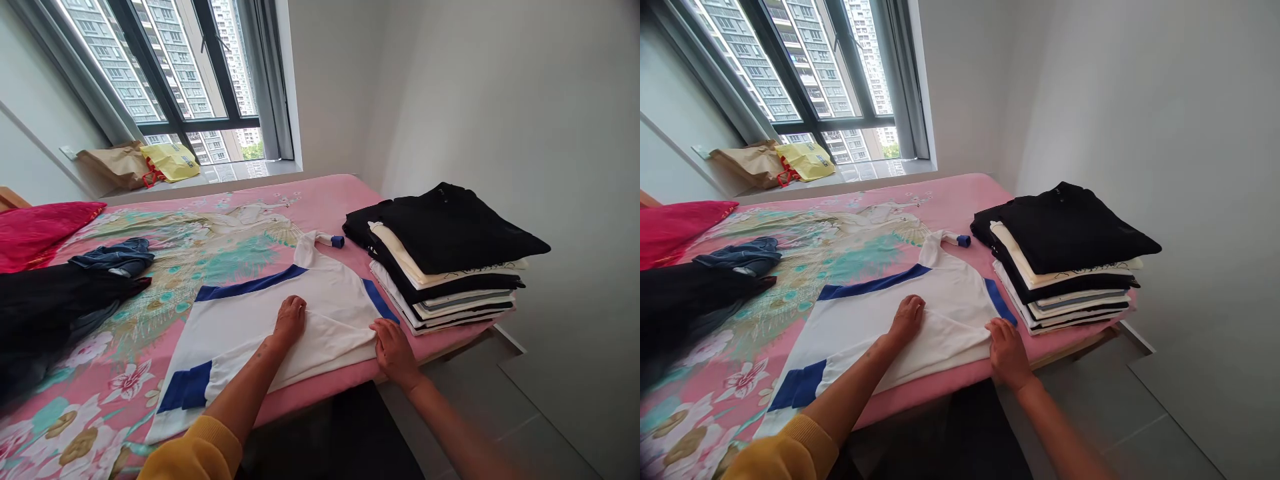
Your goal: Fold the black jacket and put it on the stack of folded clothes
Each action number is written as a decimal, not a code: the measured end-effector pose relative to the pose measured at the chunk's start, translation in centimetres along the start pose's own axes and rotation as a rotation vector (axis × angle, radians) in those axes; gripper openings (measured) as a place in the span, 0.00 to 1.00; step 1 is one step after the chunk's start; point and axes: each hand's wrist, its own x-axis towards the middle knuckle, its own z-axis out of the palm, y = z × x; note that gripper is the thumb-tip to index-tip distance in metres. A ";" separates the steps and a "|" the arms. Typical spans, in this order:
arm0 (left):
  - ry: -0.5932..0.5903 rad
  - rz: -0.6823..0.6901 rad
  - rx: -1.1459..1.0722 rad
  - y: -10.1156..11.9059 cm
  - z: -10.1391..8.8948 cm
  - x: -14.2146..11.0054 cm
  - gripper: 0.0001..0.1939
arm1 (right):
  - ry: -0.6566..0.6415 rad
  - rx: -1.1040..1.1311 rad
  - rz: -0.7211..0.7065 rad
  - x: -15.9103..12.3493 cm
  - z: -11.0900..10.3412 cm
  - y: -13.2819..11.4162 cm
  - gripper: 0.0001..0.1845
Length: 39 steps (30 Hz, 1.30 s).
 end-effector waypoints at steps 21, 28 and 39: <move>0.068 -0.068 0.309 -5.9 -4.4 -15.8 0.26 | -0.026 -0.178 0.031 0.1 -0.2 0.4 0.20; 0.121 -0.116 0.392 -5.3 -5.8 -16.6 0.24 | -0.095 -0.177 0.024 1.0 0.2 -0.1 0.09; 0.285 -0.150 0.401 -7.7 -9.1 -20.8 0.19 | 0.017 0.046 -0.059 1.1 -0.5 -3.1 0.12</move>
